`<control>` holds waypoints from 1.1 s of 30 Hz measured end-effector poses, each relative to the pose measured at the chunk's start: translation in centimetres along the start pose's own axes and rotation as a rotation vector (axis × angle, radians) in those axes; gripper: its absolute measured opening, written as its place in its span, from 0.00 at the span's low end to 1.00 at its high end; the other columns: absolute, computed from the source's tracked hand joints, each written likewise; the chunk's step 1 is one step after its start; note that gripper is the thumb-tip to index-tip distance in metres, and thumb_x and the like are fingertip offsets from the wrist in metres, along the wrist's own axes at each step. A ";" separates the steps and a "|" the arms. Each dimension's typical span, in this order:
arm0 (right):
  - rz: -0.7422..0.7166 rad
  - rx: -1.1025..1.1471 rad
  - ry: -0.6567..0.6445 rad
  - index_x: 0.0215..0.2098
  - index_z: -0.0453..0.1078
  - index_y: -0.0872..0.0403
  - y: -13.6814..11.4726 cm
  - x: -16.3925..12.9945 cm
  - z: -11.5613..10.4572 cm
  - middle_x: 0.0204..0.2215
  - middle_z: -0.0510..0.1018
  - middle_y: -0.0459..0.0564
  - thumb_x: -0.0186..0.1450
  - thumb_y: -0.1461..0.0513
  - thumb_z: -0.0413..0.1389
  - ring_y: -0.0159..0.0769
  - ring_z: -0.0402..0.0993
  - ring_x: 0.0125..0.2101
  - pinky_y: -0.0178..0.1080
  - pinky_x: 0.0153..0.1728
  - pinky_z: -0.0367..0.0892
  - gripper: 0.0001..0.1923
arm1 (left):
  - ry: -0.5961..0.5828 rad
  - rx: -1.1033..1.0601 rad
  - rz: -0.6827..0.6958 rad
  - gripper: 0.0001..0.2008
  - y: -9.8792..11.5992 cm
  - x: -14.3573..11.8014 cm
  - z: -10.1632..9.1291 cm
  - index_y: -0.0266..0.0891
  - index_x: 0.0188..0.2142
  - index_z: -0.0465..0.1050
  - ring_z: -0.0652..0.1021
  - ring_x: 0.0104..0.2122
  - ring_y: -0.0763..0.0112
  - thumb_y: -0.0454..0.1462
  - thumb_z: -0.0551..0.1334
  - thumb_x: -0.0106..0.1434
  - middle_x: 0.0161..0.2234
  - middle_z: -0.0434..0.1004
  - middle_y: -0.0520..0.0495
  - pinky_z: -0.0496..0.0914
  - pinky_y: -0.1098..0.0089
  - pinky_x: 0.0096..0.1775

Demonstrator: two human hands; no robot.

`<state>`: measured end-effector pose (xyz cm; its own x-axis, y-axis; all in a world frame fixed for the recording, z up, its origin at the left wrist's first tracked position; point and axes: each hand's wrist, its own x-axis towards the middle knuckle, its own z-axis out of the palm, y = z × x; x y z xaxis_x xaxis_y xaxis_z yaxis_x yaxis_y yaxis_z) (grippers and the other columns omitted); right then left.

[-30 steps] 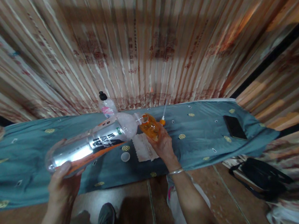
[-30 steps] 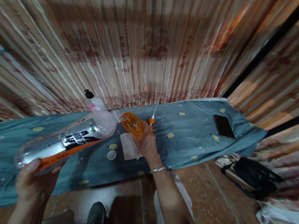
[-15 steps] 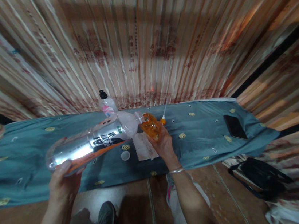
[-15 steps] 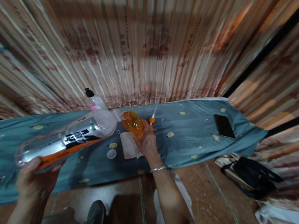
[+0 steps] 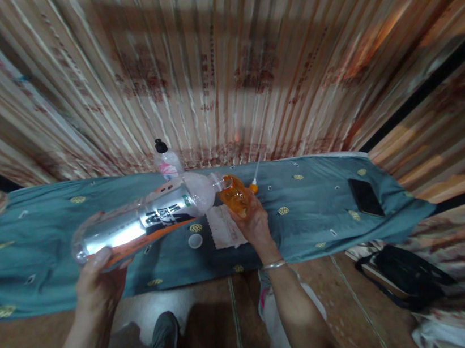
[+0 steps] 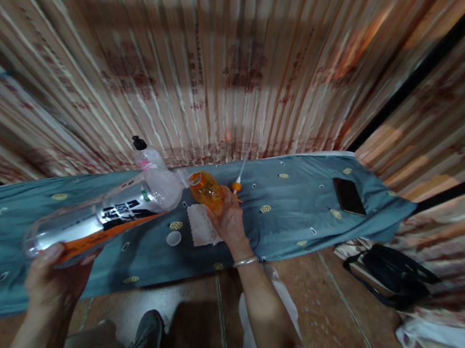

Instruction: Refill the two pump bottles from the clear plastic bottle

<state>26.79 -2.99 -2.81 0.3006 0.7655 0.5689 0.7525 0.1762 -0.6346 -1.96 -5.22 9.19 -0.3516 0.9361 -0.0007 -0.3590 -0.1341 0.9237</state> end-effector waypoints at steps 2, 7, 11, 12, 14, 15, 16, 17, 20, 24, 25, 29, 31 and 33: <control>-0.014 -0.005 0.013 0.64 0.64 0.58 0.0 0.0 0.1 0.56 0.79 0.65 0.63 0.52 0.66 0.55 0.78 0.56 0.56 0.57 0.75 0.36 | -0.004 -0.004 0.001 0.30 -0.1 0.1 -0.1 0.44 0.42 0.80 0.82 0.36 0.62 0.41 0.74 0.34 0.41 0.83 0.48 0.72 0.79 0.23; -0.012 0.005 0.017 0.64 0.63 0.58 -0.3 0.0 -0.1 0.56 0.79 0.65 0.64 0.52 0.66 0.55 0.77 0.57 0.55 0.58 0.75 0.36 | -0.030 -0.005 0.015 0.29 0.0 0.1 -0.2 0.45 0.42 0.80 0.82 0.40 0.57 0.41 0.74 0.35 0.42 0.83 0.47 0.71 0.79 0.22; 0.009 0.006 -0.010 0.65 0.63 0.57 -0.5 0.1 -0.4 0.55 0.79 0.64 0.63 0.53 0.66 0.54 0.78 0.55 0.54 0.56 0.76 0.36 | -0.027 -0.001 0.014 0.29 0.0 0.1 -0.2 0.45 0.42 0.80 0.82 0.36 0.61 0.40 0.74 0.36 0.37 0.82 0.48 0.68 0.80 0.20; 0.010 0.003 -0.013 0.65 0.63 0.57 -0.5 0.1 -0.4 0.56 0.79 0.64 0.63 0.53 0.66 0.54 0.78 0.56 0.54 0.56 0.76 0.36 | -0.022 -0.003 0.010 0.28 0.0 0.1 -0.2 0.45 0.42 0.80 0.81 0.33 0.64 0.40 0.74 0.36 0.34 0.81 0.49 0.67 0.80 0.20; 0.006 0.002 -0.010 0.65 0.63 0.57 -0.5 0.1 -0.4 0.56 0.79 0.63 0.62 0.54 0.67 0.54 0.78 0.56 0.54 0.57 0.75 0.36 | -0.013 -0.019 0.005 0.28 0.0 0.2 -0.2 0.45 0.41 0.80 0.76 0.25 0.70 0.40 0.73 0.35 0.26 0.77 0.53 0.65 0.80 0.19; 0.005 0.002 -0.005 0.65 0.63 0.57 -0.5 0.1 -0.4 0.56 0.79 0.63 0.62 0.55 0.67 0.54 0.77 0.56 0.54 0.57 0.75 0.36 | -0.009 -0.025 0.002 0.28 0.0 0.2 -0.2 0.45 0.40 0.80 0.74 0.22 0.73 0.39 0.73 0.34 0.24 0.75 0.55 0.65 0.80 0.18; 0.005 0.003 0.000 0.65 0.63 0.57 -0.5 0.1 -0.4 0.57 0.79 0.64 0.62 0.55 0.67 0.54 0.78 0.56 0.54 0.57 0.75 0.36 | -0.005 -0.027 -0.001 0.28 0.0 0.2 -0.2 0.45 0.40 0.80 0.72 0.20 0.75 0.39 0.73 0.34 0.23 0.74 0.55 0.64 0.80 0.17; 0.007 0.005 0.004 0.65 0.63 0.57 -0.5 0.1 -0.3 0.56 0.79 0.64 0.62 0.56 0.67 0.54 0.78 0.56 0.54 0.57 0.75 0.36 | -0.004 -0.026 -0.002 0.28 0.0 0.3 -0.2 0.45 0.40 0.80 0.71 0.19 0.75 0.39 0.73 0.33 0.24 0.75 0.55 0.64 0.80 0.17; 0.015 0.005 0.010 0.64 0.63 0.56 -0.5 0.1 -0.3 0.56 0.79 0.63 0.62 0.56 0.67 0.53 0.78 0.56 0.54 0.57 0.76 0.36 | -0.008 -0.010 -0.001 0.28 0.0 0.3 -0.2 0.45 0.40 0.80 0.77 0.25 0.70 0.39 0.74 0.34 0.32 0.81 0.52 0.65 0.80 0.17; 0.008 0.001 0.000 0.64 0.64 0.57 -0.5 0.1 -0.3 0.56 0.79 0.64 0.62 0.54 0.67 0.54 0.78 0.56 0.54 0.57 0.75 0.36 | 0.000 -0.004 -0.008 0.29 -0.2 0.3 -0.3 0.45 0.40 0.80 0.82 0.36 0.61 0.40 0.75 0.33 0.39 0.83 0.49 0.71 0.79 0.21; 0.005 -0.001 -0.001 0.64 0.64 0.58 -0.5 0.1 -0.3 0.56 0.79 0.65 0.63 0.54 0.66 0.54 0.78 0.56 0.54 0.57 0.75 0.36 | -0.003 -0.007 -0.010 0.29 -0.2 0.3 -0.3 0.45 0.40 0.80 0.82 0.38 0.60 0.40 0.75 0.34 0.39 0.83 0.48 0.72 0.79 0.22; -0.011 0.003 0.007 0.64 0.64 0.59 -0.5 0.1 -0.4 0.55 0.79 0.66 0.64 0.54 0.65 0.54 0.78 0.56 0.54 0.57 0.76 0.35 | -0.024 -0.011 -0.003 0.29 -0.2 0.3 -0.5 0.45 0.41 0.80 0.82 0.43 0.57 0.41 0.75 0.35 0.41 0.83 0.47 0.73 0.79 0.24; -0.015 0.002 0.008 0.64 0.63 0.59 -0.5 0.1 -0.4 0.56 0.79 0.66 0.64 0.54 0.65 0.54 0.78 0.56 0.54 0.57 0.75 0.35 | -0.020 -0.007 0.001 0.29 -0.1 0.2 -0.4 0.45 0.41 0.80 0.82 0.44 0.56 0.41 0.75 0.34 0.42 0.83 0.47 0.74 0.79 0.25; -0.011 -0.009 0.009 0.64 0.63 0.59 -0.4 0.1 -0.4 0.56 0.79 0.66 0.64 0.52 0.65 0.54 0.78 0.57 0.54 0.58 0.75 0.36 | -0.006 -0.009 -0.002 0.29 -0.1 0.1 -0.3 0.45 0.41 0.80 0.82 0.44 0.57 0.40 0.75 0.33 0.41 0.84 0.48 0.73 0.80 0.24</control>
<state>26.69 -3.25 -2.30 0.2971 0.7581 0.5805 0.7613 0.1788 -0.6232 -2.26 -5.19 9.03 -0.3455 0.9384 -0.0002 -0.3679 -0.1352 0.9200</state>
